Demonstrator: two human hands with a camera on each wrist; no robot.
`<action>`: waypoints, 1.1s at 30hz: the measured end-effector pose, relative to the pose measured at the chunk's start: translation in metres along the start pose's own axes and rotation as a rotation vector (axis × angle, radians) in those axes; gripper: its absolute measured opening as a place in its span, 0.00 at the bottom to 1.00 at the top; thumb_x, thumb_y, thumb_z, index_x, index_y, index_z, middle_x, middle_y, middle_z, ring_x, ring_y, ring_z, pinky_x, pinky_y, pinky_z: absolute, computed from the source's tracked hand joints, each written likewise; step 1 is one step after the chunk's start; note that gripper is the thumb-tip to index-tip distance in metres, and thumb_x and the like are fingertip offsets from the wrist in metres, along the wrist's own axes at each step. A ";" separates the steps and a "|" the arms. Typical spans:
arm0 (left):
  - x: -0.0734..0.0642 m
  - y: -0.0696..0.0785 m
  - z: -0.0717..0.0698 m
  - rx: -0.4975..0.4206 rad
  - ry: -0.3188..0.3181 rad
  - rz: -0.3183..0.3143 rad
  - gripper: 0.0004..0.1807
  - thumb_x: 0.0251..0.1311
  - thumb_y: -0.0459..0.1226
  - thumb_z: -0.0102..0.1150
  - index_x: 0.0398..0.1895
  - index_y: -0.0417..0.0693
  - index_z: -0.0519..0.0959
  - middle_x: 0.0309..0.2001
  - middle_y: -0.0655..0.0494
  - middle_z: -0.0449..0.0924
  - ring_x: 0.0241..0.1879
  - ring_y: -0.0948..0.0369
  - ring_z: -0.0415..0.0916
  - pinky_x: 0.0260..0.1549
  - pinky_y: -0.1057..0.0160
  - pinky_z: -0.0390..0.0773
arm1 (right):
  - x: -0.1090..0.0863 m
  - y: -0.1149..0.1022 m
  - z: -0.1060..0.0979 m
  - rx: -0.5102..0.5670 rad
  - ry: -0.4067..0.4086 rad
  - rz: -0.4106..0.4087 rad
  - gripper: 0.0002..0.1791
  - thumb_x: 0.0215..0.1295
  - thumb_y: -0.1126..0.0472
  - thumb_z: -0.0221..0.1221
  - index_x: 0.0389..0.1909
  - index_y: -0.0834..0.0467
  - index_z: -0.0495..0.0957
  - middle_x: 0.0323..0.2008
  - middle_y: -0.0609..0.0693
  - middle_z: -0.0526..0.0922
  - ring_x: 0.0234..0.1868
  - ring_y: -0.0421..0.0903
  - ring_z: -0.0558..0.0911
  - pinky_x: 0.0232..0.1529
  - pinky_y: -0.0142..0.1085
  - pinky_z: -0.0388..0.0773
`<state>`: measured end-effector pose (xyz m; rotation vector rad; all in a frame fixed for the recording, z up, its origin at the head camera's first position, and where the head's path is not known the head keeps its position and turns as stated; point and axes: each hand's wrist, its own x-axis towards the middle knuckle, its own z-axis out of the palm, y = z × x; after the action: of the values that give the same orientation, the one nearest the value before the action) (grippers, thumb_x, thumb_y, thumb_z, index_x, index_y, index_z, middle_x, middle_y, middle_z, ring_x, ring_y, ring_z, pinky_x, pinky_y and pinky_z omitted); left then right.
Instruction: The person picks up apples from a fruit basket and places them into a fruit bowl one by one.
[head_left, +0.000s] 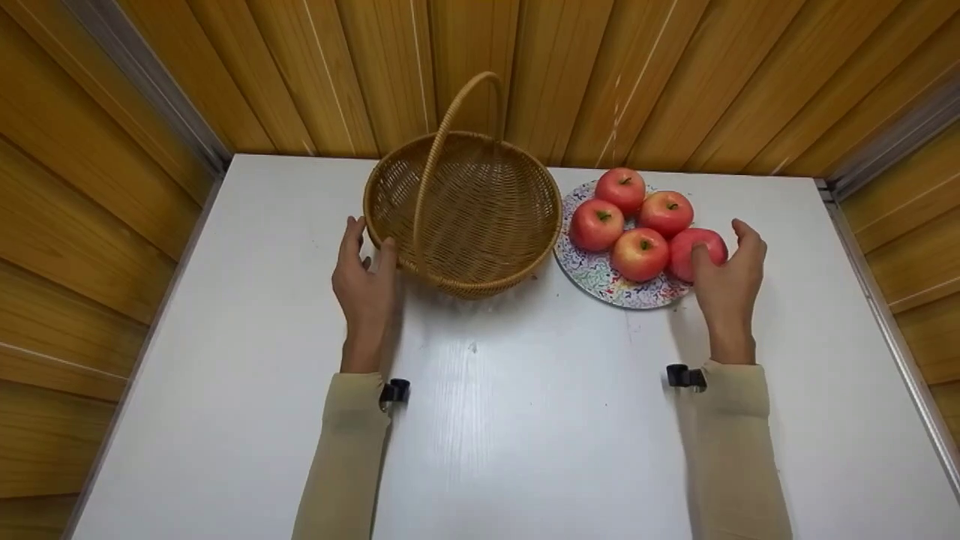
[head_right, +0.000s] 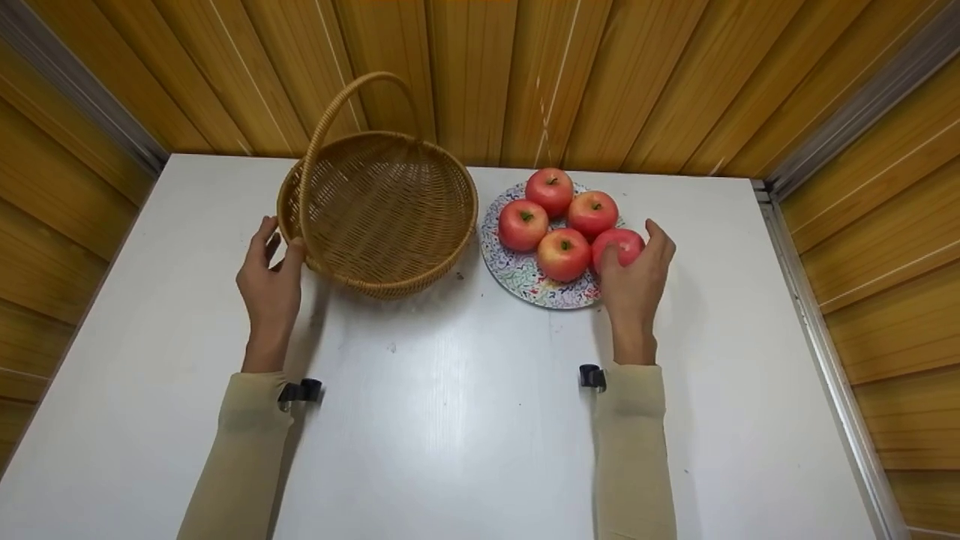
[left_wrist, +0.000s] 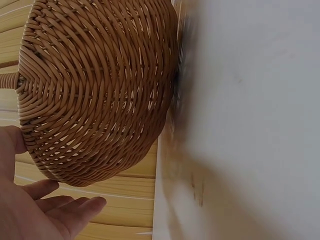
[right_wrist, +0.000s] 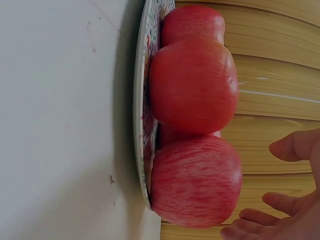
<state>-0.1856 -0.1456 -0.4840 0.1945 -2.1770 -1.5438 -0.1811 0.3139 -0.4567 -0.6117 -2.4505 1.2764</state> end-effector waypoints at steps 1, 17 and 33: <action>0.001 0.000 0.000 0.015 -0.001 0.009 0.31 0.75 0.42 0.60 0.77 0.40 0.71 0.80 0.43 0.62 0.77 0.50 0.63 0.66 0.41 0.75 | 0.001 -0.001 -0.001 -0.007 0.004 -0.014 0.37 0.76 0.55 0.53 0.82 0.61 0.57 0.79 0.58 0.59 0.81 0.50 0.57 0.80 0.41 0.54; 0.033 0.044 0.000 0.148 -0.093 0.232 0.31 0.81 0.45 0.52 0.78 0.35 0.68 0.79 0.40 0.61 0.78 0.49 0.60 0.75 0.48 0.64 | 0.008 -0.031 0.004 -0.061 -0.061 -0.217 0.38 0.79 0.53 0.57 0.82 0.64 0.56 0.80 0.61 0.60 0.81 0.55 0.59 0.81 0.48 0.55; 0.064 0.121 0.003 0.258 -0.142 0.503 0.53 0.74 0.73 0.31 0.85 0.42 0.56 0.85 0.39 0.42 0.85 0.49 0.32 0.80 0.52 0.29 | 0.013 -0.065 0.012 -0.056 -0.190 -0.465 0.46 0.79 0.38 0.53 0.85 0.61 0.53 0.82 0.60 0.54 0.82 0.57 0.55 0.81 0.58 0.50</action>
<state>-0.2260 -0.1231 -0.3550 -0.3677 -2.2963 -1.0233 -0.2128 0.2791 -0.4084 0.0788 -2.5743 1.1160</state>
